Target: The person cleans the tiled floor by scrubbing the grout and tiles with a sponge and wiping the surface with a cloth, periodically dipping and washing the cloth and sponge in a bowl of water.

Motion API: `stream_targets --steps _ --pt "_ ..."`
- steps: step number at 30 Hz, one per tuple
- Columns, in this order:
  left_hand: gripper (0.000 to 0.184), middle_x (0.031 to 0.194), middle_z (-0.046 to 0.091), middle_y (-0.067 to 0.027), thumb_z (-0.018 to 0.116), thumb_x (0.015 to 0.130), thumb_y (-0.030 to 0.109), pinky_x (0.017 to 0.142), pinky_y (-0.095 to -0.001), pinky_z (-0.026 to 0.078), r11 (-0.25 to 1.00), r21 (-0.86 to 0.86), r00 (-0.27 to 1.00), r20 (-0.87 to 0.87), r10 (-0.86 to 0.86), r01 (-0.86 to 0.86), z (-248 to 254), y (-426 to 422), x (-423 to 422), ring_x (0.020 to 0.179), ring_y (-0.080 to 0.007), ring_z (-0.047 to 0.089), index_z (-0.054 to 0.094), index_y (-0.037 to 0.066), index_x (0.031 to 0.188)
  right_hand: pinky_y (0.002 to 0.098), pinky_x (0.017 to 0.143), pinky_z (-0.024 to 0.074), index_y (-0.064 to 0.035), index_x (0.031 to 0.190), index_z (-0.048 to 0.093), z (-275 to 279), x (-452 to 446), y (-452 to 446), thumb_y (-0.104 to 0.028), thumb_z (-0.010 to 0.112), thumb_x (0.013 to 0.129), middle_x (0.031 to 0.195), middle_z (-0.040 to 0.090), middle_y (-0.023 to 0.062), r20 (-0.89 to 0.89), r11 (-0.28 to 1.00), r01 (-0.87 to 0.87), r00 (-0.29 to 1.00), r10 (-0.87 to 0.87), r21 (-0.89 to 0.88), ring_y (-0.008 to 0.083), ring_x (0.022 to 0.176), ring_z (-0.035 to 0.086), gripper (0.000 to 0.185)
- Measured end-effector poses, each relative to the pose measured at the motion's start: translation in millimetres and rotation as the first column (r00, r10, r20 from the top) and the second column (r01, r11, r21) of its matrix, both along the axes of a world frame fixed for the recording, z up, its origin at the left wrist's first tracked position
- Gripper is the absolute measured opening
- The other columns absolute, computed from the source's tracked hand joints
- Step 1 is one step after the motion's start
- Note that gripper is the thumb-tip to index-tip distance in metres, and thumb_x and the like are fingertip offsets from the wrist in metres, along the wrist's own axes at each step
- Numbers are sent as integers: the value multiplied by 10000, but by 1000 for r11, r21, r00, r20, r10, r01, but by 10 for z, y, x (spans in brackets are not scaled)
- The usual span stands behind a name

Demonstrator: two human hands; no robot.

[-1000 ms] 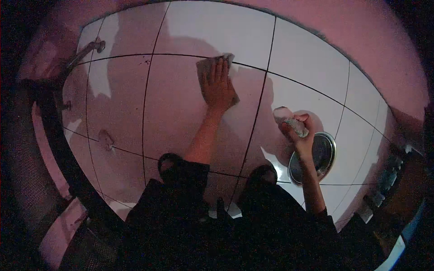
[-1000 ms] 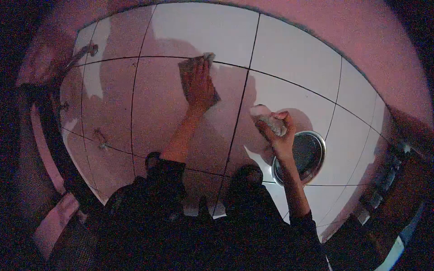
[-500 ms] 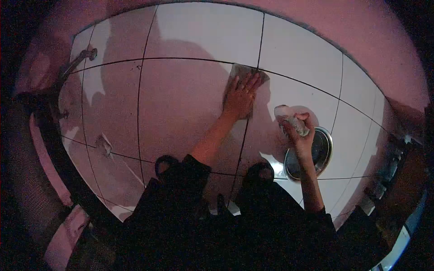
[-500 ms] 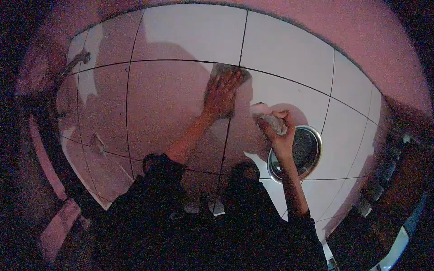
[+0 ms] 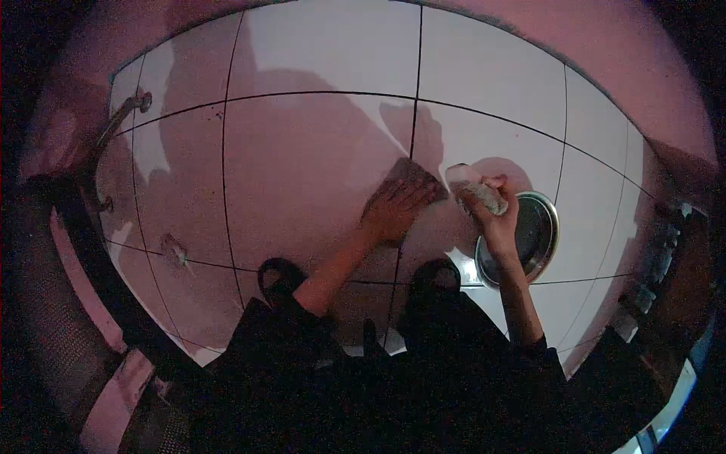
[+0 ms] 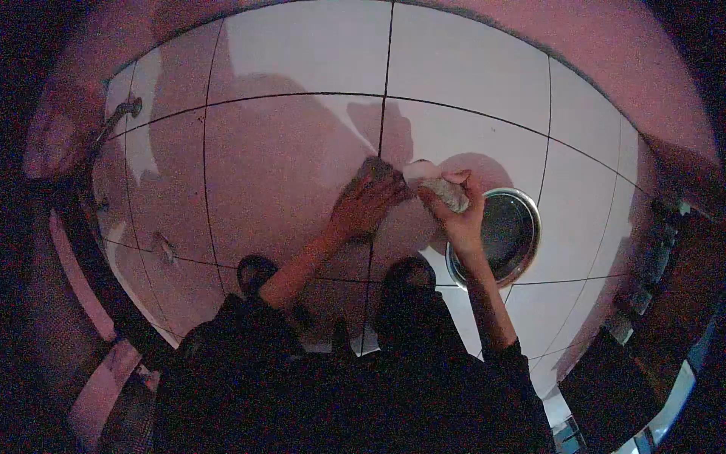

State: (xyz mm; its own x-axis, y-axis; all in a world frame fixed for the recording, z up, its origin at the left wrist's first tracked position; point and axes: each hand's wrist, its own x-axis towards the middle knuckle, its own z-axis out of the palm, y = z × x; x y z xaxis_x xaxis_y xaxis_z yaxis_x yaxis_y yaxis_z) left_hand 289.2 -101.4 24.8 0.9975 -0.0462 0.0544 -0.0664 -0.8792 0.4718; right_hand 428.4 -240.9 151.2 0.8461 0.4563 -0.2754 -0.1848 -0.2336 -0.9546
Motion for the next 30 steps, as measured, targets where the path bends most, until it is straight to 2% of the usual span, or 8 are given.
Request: stream_targets --steps 5,10,12,15,19,25,27,30 --pt "611 1499 264 -43 497 844 193 1116 -490 151 999 11 999 -27 -38 38 -9 97 223 1371 -228 250 320 186 1429 280 802 461 -57 919 521 -16 -13 6 -21 768 715 926 550 26 12 999 -35 999 35 9 130 871 561 322" --pt "606 1495 264 -48 479 871 218 1115 -482 158 984 41 985 21 171 -172 161 320 803 1376 -230 229 281 160 1441 290 823 459 -62 913 507 -132 83 18 -8 748 731 940 558 33 119 992 -109 986 116 -69 146 895 564 307" --pt "595 1491 269 -56 473 877 228 1116 -476 160 960 45 960 62 275 -278 86 356 952 1376 -234 227 289 148 1437 298 829 457 -61 923 499 10 60 145 -15 745 733 969 557 47 -42 998 -51 998 50 -24 153 929 551 314" --pt "573 1486 282 -52 476 873 226 1114 -467 176 889 46 886 113 449 -456 -16 367 1030 1370 -232 246 326 133 1418 291 803 469 -67 929 495 30 81 209 -23 746 734 982 557 45 -3 998 -51 999 51 -34 148 925 550 321" --pt "536 1486 289 -34 458 890 211 1100 -474 201 781 80 785 68 616 -620 13 496 980 1357 -226 273 349 134 1409 275 760 484 -72 933 491 -162 149 199 -26 747 733 967 567 40 40 991 -115 992 118 -69 141 900 560 328" --pt "519 1501 246 -42 417 924 248 1123 -472 154 689 175 710 137 690 -703 -125 945 692 1376 -228 234 323 104 1413 277 752 493 -81 923 494 -135 71 422 -19 751 722 961 579 43 -128 991 -96 986 107 89 135 866 573 332" --pt "520 1503 242 -37 411 928 249 1125 -474 150 668 166 687 106 719 -725 -104 1100 575 1378 -224 230 313 108 1419 280 788 489 -103 926 481 -50 57 488 12 714 749 953 554 14 -138 982 -187 974 181 -31 132 886 568 315" --pt "522 1507 231 -37 396 937 251 1125 -479 143 639 164 654 69 753 -752 -112 1357 427 1380 -224 226 293 112 1429 280 821 467 -108 919 488 -147 54 511 19 723 737 953 555 6 -121 976 -213 969 216 37 120 915 545 323"
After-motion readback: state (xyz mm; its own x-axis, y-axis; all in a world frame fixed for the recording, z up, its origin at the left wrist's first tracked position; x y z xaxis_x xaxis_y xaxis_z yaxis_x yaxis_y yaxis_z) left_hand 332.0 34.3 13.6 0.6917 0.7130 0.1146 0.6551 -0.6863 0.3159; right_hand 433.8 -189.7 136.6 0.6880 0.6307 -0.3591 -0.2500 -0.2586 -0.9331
